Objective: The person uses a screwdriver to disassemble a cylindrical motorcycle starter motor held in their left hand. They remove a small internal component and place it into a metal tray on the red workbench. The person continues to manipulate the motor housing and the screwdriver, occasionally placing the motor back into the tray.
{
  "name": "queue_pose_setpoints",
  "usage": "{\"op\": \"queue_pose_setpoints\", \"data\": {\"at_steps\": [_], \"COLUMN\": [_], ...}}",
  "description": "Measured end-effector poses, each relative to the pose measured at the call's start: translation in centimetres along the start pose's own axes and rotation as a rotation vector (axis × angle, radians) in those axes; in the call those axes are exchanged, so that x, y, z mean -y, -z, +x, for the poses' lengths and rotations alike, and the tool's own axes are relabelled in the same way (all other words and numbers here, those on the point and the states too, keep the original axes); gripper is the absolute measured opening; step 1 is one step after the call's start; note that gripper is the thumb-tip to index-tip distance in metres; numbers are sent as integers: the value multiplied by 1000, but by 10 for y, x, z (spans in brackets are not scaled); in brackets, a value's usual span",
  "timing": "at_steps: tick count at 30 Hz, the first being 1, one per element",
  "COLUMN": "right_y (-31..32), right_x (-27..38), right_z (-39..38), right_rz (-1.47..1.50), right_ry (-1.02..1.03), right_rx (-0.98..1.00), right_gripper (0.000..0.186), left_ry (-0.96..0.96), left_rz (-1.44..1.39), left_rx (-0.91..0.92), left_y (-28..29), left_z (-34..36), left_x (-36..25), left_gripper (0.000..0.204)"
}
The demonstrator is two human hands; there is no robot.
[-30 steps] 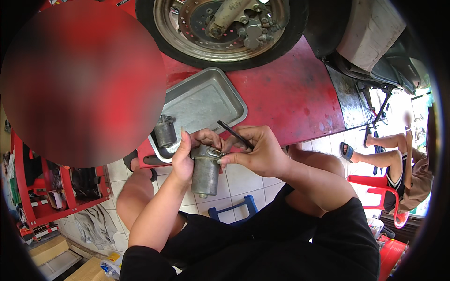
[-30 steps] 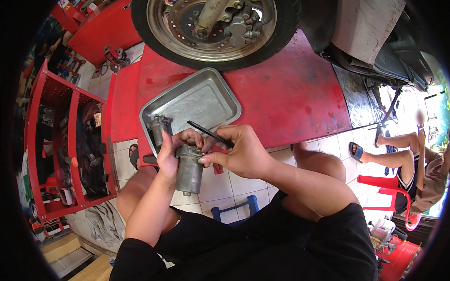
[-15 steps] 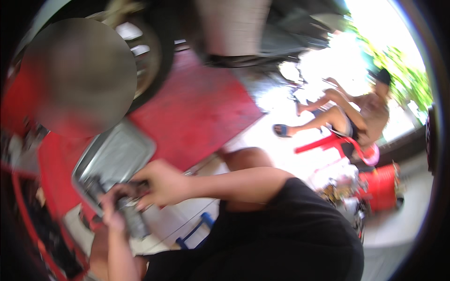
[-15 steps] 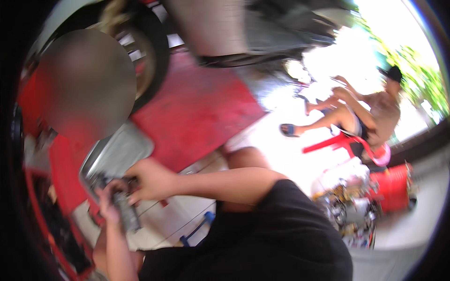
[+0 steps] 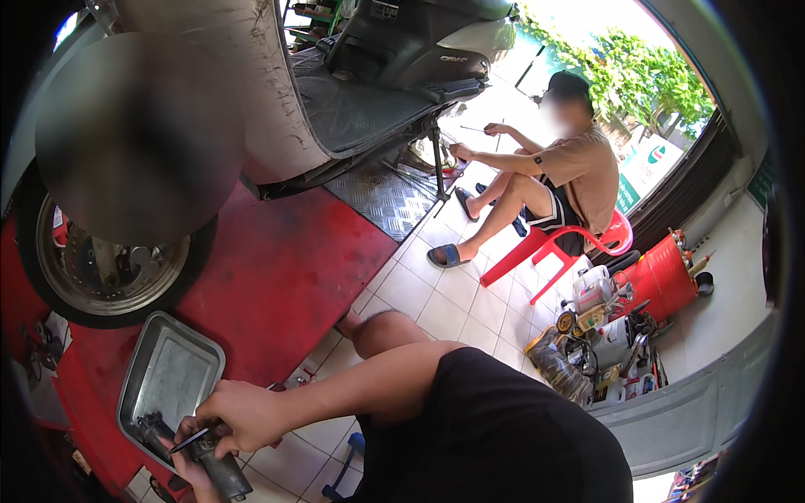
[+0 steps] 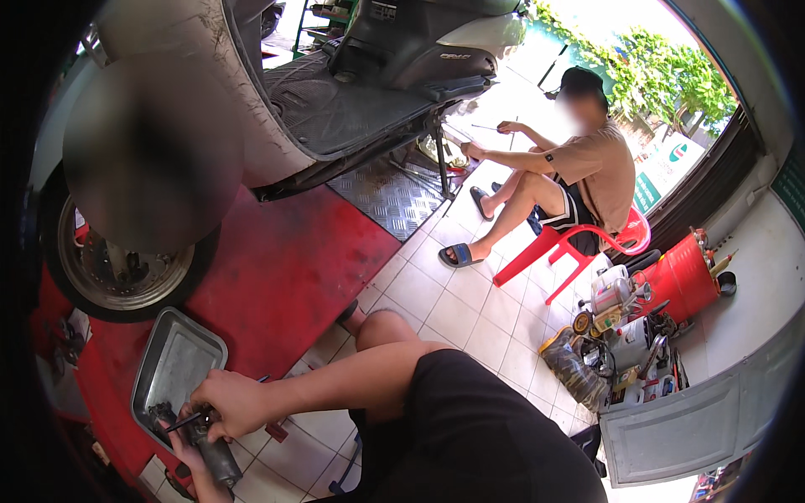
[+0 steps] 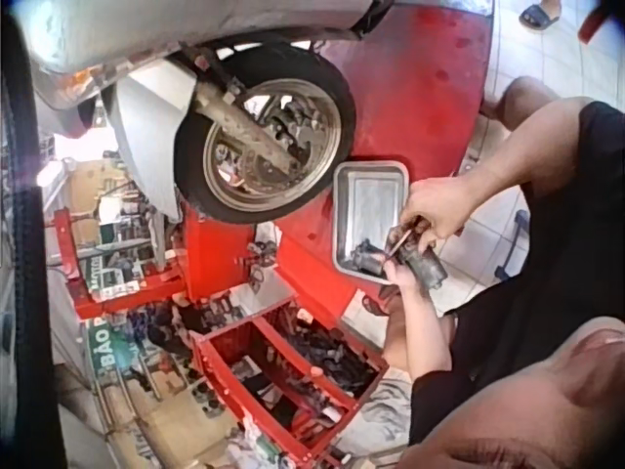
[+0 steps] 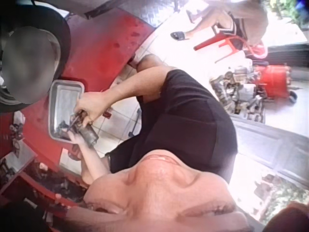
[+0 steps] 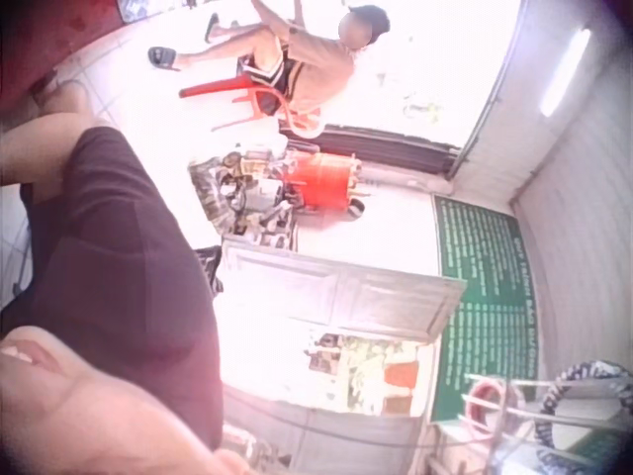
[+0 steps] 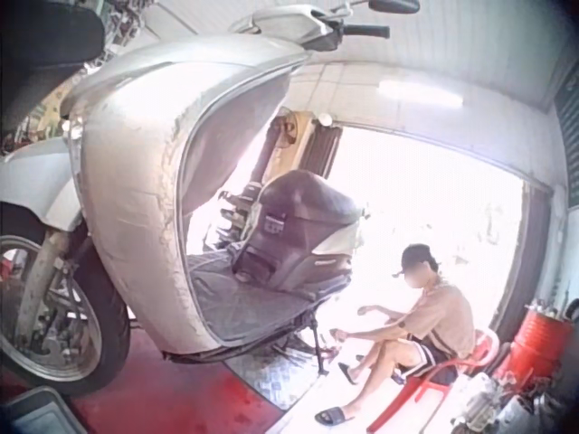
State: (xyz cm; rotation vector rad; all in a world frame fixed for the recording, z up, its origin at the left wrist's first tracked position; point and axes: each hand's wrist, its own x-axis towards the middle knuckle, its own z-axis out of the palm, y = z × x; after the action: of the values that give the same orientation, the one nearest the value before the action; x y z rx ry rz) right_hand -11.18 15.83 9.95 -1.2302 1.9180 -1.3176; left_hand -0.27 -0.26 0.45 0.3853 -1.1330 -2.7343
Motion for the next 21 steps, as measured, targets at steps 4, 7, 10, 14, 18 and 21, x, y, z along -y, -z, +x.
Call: {"op": "queue_pose_setpoints", "data": {"at_steps": [4,7,10,14,18,21], "right_y": [1,0,-6,-3,-1,2], "right_x": [3,-3,-14,-16,-4,-5], "right_z": [2,-2,7,-3,4,4], "right_rz": [24,-19,-137,-239,-61,6], "right_ry": [10,29,36,88,118,3], "right_rx": [9,50,74,34,99,157], "right_gripper": [21,21,28,29,27,26], "left_ry": [-9,-22,-3,18,-47,-93], "left_rz": [-47,-9,-65,53,61,69], "left_rx": [94,66,19,-7,135,14], "left_y": [10,5,1,8,2,30], "left_z": [1,0,2,1,-4,10], "left_x": [2,2,-3,4,-11,3], "left_gripper": [73,74,74,71,73,73]}}
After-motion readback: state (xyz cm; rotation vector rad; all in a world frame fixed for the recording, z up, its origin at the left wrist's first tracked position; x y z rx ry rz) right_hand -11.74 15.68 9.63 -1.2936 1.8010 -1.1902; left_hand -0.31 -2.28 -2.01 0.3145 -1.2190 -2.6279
